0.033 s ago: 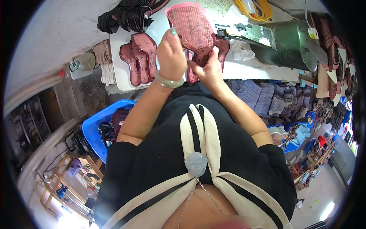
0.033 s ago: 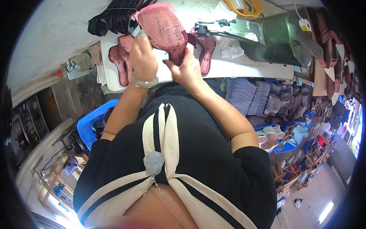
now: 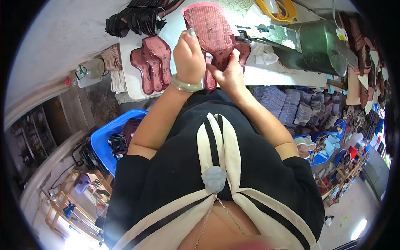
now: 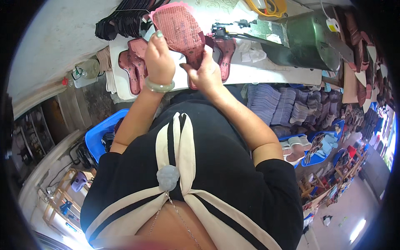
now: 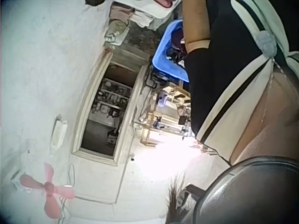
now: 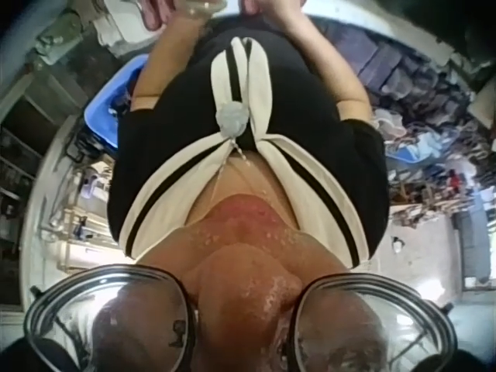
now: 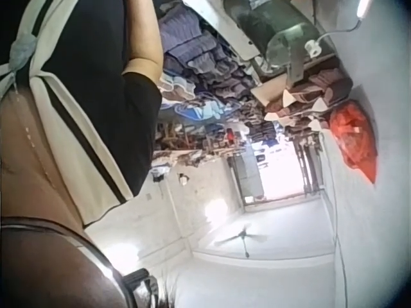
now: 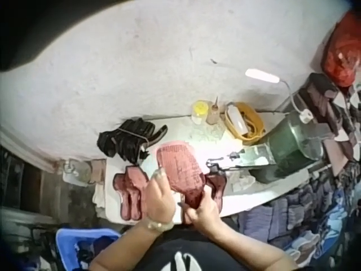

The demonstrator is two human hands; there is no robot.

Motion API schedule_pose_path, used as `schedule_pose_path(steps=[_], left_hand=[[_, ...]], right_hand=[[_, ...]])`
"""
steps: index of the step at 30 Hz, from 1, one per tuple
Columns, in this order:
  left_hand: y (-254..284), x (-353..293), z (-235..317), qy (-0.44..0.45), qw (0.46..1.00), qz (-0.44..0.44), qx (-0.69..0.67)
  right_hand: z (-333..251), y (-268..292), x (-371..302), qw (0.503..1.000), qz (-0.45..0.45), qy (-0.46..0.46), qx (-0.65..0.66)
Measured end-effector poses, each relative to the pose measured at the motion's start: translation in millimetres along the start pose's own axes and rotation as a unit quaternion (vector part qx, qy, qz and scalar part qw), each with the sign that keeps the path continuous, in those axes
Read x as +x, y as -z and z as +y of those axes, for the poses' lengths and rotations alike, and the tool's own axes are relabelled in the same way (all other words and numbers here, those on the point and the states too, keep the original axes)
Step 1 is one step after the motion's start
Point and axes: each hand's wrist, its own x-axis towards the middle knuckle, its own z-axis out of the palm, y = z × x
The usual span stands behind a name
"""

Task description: The recorder is assembling pink fabric shoe upper components by folding and stacking them at a workbench.

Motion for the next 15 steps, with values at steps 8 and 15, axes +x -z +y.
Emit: schedule_pose_path(steps=[8, 15], left_hand=[[-17, 25, -45, 0.181, 0.879, -0.322, -0.302], [-76, 105, -43, -0.173, 0.76, -0.625, -0.046]], right_hand=[[62, 55, -9, 0.944, -0.173, -0.112, 0.257], [61, 89, 31, 0.838, -0.236, -0.241, 0.428]])
